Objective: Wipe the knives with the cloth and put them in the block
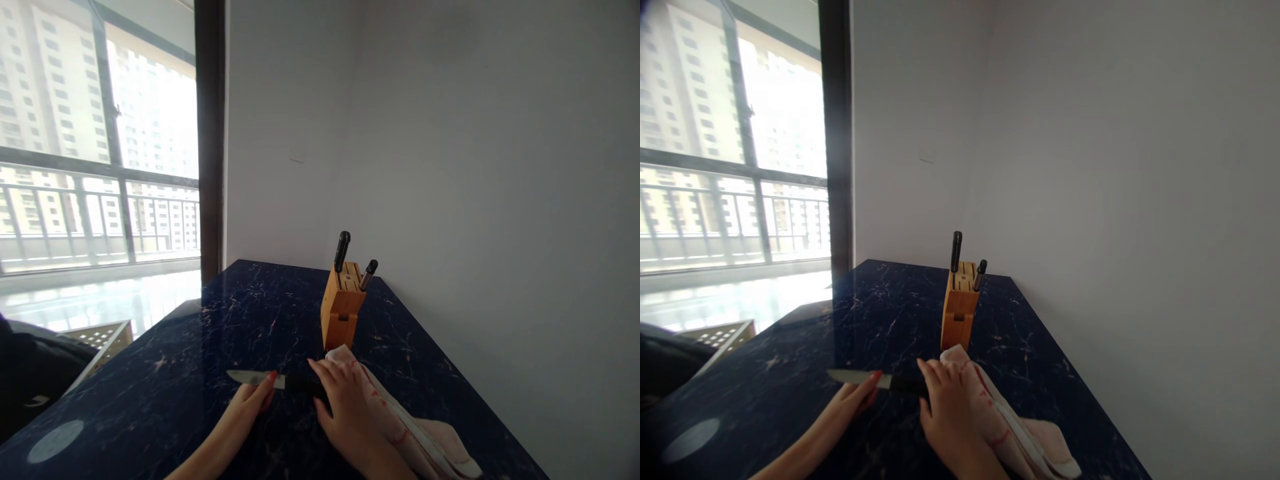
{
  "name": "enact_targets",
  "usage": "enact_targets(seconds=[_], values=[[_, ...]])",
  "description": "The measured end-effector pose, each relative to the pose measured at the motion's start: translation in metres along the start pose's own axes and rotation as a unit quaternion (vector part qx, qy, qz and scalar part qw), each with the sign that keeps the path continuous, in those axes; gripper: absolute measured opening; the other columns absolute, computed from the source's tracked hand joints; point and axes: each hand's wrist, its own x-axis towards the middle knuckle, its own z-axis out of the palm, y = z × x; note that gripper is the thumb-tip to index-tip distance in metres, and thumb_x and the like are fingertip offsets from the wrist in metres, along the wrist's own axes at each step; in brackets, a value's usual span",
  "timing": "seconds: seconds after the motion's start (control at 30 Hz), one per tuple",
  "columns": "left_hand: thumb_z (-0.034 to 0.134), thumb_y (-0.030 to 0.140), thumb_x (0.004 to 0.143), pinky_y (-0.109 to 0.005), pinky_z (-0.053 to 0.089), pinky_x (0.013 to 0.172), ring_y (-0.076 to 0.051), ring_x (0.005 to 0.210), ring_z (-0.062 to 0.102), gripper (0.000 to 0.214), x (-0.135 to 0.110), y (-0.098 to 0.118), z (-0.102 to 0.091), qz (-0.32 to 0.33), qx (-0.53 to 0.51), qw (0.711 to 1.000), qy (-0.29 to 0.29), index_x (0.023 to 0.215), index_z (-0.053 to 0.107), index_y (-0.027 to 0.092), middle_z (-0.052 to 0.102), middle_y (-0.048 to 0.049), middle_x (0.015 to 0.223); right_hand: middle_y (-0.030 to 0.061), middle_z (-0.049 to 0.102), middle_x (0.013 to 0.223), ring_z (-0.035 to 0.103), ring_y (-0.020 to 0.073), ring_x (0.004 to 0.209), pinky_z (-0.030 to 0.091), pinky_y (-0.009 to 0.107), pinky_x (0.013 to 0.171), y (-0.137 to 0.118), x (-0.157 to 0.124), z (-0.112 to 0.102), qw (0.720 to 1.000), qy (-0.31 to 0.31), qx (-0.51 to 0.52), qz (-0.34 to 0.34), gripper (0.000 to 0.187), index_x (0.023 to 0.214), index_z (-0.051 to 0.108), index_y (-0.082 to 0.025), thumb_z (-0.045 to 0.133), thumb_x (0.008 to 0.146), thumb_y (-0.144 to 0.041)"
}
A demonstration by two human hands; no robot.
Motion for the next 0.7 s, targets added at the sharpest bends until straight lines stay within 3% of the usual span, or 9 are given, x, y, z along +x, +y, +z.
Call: enact_targets(seconds=[0.13,0.23,0.4,0.5,0.7], values=[[0.039,0.068,0.071,-0.023,0.024,0.049,-0.01,0.05,0.029,0.052,0.007,-0.006,-0.003,-0.008,0.025,1.0,-0.007,0.051,0.037,0.02,0.031,0.0069,0.05,0.0083,0.05,0.12,0.044,0.0282,0.107,0.032,0.044,0.087,0.015,0.005,0.012,0.989,0.069,-0.13,0.023,0.048,0.123,0.045,-0.022,0.046,0.077,-0.006],[0.037,0.069,0.071,-0.023,0.024,0.049,-0.01,0.049,0.029,0.053,0.011,-0.01,-0.003,-0.007,0.039,0.999,-0.023,0.051,0.038,0.02,0.031,0.007,0.049,0.0079,0.057,0.105,0.049,0.0236,0.095,0.037,0.037,0.079,0.029,0.008,0.017,0.985,0.08,-0.154,0.016,0.032,0.106,0.055,-0.022,0.044,0.08,-0.007],[0.035,0.071,0.068,-0.024,0.025,0.048,-0.01,0.047,0.028,0.054,0.012,-0.013,0.001,-0.003,0.057,0.998,-0.039,0.049,0.036,0.021,0.03,0.0069,0.047,0.0021,0.059,0.08,0.05,0.019,0.077,0.036,0.032,0.069,0.028,0.013,0.004,0.986,0.084,-0.136,0.036,0.012,0.079,0.058,-0.023,0.051,0.08,-0.013],[0.034,0.071,0.069,-0.024,0.027,0.049,-0.011,0.048,0.032,0.053,0.009,-0.013,0.006,0.007,0.085,0.995,-0.044,0.05,0.038,0.021,0.034,0.0056,0.049,0.0005,0.059,0.08,0.05,0.0186,0.077,0.034,0.032,0.07,0.012,0.013,-0.001,0.989,0.111,-0.092,0.024,0.009,0.08,0.057,-0.024,0.054,0.08,-0.015],[0.024,0.062,0.08,-0.024,0.032,0.055,-0.012,0.054,0.037,0.049,0.003,-0.013,0.01,0.061,0.157,0.979,-0.114,0.062,0.044,0.021,0.039,0.0047,0.055,0.0014,0.059,0.088,0.051,0.0184,0.084,0.037,0.031,0.076,-0.015,0.005,0.012,0.996,0.086,0.026,-0.026,0.01,0.084,0.054,-0.022,0.052,0.08,-0.013]])
